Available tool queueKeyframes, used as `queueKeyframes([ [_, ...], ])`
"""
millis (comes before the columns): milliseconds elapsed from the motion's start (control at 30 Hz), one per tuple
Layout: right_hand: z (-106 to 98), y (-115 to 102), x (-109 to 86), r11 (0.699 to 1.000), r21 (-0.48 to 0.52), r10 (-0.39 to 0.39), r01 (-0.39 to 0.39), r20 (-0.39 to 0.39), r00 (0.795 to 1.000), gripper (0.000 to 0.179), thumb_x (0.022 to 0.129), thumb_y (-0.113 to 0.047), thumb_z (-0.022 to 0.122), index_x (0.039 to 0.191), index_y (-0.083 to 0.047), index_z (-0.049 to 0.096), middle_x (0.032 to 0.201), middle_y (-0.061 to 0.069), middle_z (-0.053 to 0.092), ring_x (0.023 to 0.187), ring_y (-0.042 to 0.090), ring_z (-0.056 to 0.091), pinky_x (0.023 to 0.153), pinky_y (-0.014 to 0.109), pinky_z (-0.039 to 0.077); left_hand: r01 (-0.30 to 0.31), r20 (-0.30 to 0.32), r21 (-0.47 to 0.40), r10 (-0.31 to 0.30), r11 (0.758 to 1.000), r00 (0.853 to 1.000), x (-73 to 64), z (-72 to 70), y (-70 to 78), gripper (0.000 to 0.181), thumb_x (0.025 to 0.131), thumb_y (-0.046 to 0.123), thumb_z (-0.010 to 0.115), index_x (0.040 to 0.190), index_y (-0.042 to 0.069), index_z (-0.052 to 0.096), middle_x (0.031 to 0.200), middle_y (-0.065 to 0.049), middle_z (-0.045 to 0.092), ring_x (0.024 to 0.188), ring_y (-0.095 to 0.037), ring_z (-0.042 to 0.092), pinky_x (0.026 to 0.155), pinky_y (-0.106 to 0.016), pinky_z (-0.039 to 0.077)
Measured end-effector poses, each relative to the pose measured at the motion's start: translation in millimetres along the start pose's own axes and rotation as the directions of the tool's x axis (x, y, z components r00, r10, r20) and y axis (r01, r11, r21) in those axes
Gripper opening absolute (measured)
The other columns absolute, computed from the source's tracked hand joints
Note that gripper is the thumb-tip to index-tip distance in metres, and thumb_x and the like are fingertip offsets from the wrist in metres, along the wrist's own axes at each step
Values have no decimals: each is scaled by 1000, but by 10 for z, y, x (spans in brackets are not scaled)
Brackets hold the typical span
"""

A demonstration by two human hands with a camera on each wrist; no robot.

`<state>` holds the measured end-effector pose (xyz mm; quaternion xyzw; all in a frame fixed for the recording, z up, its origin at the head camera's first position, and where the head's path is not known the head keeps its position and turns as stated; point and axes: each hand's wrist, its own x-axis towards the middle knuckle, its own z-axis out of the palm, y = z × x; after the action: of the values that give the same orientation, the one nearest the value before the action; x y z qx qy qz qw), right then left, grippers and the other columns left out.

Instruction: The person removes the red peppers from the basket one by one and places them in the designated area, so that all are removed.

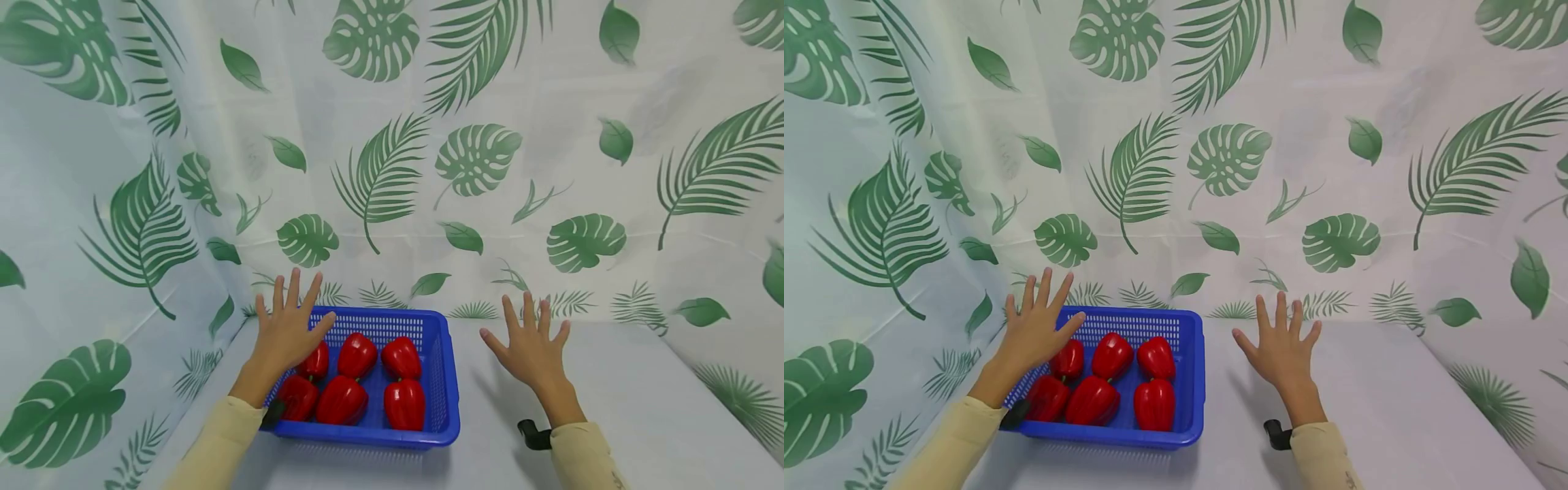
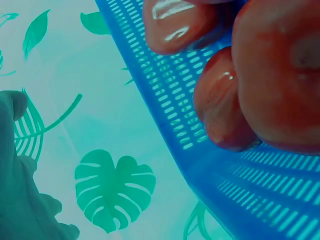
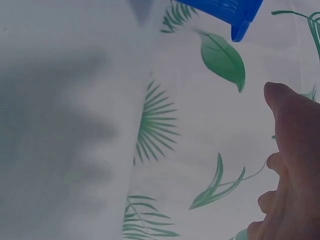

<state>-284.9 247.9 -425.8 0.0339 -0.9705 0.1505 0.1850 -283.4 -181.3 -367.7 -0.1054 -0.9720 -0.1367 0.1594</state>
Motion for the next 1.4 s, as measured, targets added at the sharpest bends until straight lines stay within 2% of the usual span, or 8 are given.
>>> queueKeyframes([
  [233, 47, 7, 19, 1000, -2, -5, 5, -3, 1000, 92, 101, -58, 62, 167, -2, 30, 171, 37, 9, 157, 60, -3, 113, 86, -9, 24, 35, -55, -22, 998, 999, -246, -132, -49, 89, 105, 57, 54, 173, 14, 17, 176, -27, 7, 159, -57, 1, 116, -83, -8],
  [400, 56, 45, 23, 1000, -1, 3, -3, 20, 1000, 94, 102, -59, 61, 167, -1, 28, 171, 37, 7, 156, 61, -2, 113, 87, -7, 28, 61, -97, -22, 995, 998, -426, -177, -118, 95, 104, 58, 58, 173, 11, 14, 176, -27, 7, 158, -57, 1, 116, -83, -7],
  [533, 72, 54, 21, 1000, 13, 15, -15, 44, 999, 95, 102, -60, 60, 168, -1, 26, 172, 37, 6, 156, 61, -2, 114, 86, -7, 26, 83, -145, -14, 989, 996, -540, -136, -202, 99, 102, 58, 61, 172, 8, 13, 176, -27, 8, 158, -57, 4, 116, -84, -5],
  [900, 133, 78, 56, 997, 73, 18, -23, 75, 997, 96, 102, -58, 61, 168, 1, 23, 171, 38, 4, 155, 62, 0, 114, 86, -7, 99, 128, -259, -68, 961, 989, -782, 118, -473, 112, 95, 64, 64, 172, 5, 8, 175, -30, 9, 158, -57, 8, 113, -87, 2],
  [1067, 163, 108, 58, 997, 74, 26, -32, 76, 997, 95, 102, -57, 62, 167, 2, 24, 171, 39, 4, 155, 62, 1, 114, 86, -4, 113, 144, -312, -71, 943, 987, -854, 168, -527, 116, 91, 64, 69, 172, 5, 10, 176, -28, 7, 158, -55, 7, 114, -86, 3],
  [1167, 158, 111, 61, 996, 79, 27, -33, 78, 997, 95, 102, -57, 62, 167, 2, 25, 171, 39, 5, 155, 62, 1, 114, 87, -3, 126, 163, -309, -78, 943, 984, -881, 187, -541, 118, 89, 66, 69, 172, 5, 11, 176, -27, 8, 159, -55, 8, 115, -85, 6],
  [1300, 148, 110, 65, 996, 86, 27, -36, 105, 994, 96, 103, -58, 61, 167, 2, 23, 171, 39, 2, 155, 63, 0, 113, 87, -4, 153, 201, -318, -91, 936, 975, -919, 202, -566, 118, 89, 64, 71, 172, 6, 10, 176, -27, 7, 158, -56, 11, 113, -84, 17],
  [1400, 133, 106, 74, 995, 90, 30, -41, 124, 992, 96, 103, -58, 60, 168, 2, 21, 171, 39, 1, 155, 63, -1, 114, 86, -4, 185, 232, -344, -108, 921, 967, -942, 210, -583, 119, 89, 63, 73, 173, 8, 8, 177, -25, 6, 158, -55, 13, 110, -82, 25],
])
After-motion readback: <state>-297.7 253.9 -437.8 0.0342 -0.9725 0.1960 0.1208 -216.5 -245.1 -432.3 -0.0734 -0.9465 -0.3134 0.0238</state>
